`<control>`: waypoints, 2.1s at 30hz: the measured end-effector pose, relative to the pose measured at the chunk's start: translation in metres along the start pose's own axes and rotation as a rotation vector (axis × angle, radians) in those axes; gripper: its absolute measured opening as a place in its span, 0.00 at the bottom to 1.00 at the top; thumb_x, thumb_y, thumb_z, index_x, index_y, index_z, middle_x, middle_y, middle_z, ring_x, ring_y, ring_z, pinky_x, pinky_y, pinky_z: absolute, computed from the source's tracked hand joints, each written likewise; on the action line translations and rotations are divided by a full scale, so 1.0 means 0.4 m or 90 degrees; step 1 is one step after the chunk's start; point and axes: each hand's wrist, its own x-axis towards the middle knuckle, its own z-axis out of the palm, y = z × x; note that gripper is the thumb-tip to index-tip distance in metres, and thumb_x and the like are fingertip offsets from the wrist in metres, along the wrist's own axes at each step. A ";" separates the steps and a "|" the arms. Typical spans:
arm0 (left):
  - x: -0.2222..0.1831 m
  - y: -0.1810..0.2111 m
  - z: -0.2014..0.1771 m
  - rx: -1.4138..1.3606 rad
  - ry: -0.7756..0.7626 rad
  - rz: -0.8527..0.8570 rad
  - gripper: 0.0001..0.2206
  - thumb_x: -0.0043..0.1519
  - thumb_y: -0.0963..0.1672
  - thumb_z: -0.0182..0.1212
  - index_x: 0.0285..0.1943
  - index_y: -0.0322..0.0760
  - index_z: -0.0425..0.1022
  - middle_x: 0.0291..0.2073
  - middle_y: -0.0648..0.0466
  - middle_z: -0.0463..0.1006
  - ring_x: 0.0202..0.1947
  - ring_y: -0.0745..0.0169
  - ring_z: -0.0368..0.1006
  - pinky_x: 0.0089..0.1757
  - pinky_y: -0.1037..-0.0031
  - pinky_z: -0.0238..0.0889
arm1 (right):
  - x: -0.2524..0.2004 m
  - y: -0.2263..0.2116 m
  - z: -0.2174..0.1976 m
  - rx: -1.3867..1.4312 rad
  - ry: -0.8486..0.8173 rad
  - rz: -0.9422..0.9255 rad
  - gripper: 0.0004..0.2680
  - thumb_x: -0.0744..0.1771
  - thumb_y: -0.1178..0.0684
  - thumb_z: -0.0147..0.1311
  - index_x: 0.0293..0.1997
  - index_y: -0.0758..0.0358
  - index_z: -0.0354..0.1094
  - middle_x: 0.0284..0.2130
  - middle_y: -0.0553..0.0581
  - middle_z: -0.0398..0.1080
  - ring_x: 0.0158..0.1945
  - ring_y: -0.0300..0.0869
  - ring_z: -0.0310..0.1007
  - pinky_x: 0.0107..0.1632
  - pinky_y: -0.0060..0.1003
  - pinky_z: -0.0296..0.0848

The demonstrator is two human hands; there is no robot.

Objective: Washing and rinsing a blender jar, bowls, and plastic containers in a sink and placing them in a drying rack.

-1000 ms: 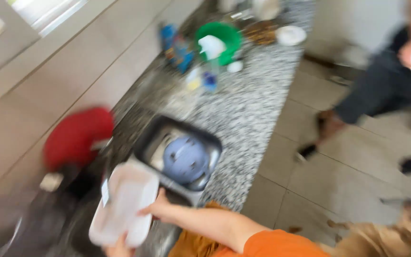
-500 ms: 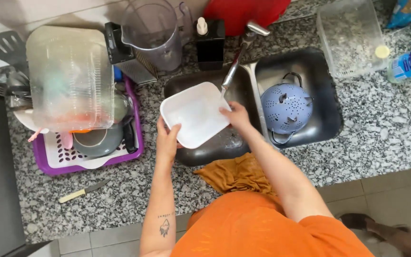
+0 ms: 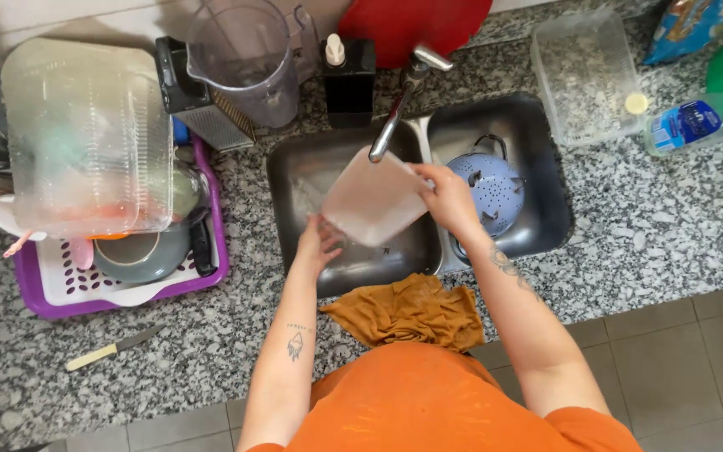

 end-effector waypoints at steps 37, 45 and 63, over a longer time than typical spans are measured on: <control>-0.093 -0.110 -0.133 0.266 0.040 0.271 0.20 0.56 0.46 0.60 0.58 0.40 0.69 0.49 0.49 0.75 0.49 0.58 0.71 0.44 0.72 0.66 | -0.165 0.209 0.032 0.504 0.104 0.234 0.12 0.66 0.52 0.52 0.53 0.60 0.60 0.35 0.56 0.69 0.31 0.38 0.67 0.30 0.33 0.65; -0.353 0.009 -0.110 0.360 -0.011 0.222 0.19 0.60 0.46 0.50 0.61 0.40 0.64 0.56 0.51 0.69 0.56 0.58 0.65 0.54 0.68 0.58 | -0.315 0.142 -0.080 0.376 0.219 0.180 0.12 0.67 0.55 0.53 0.52 0.69 0.60 0.40 0.60 0.68 0.39 0.40 0.68 0.37 0.31 0.69; -0.455 0.107 -0.345 0.326 -0.150 0.402 0.16 0.58 0.50 0.59 0.50 0.42 0.74 0.42 0.51 0.78 0.40 0.64 0.74 0.35 0.75 0.68 | -0.221 -0.661 0.056 0.934 -0.052 -0.033 0.15 0.63 0.66 0.48 0.51 0.50 0.55 0.47 0.52 0.66 0.49 0.45 0.70 0.58 0.61 0.64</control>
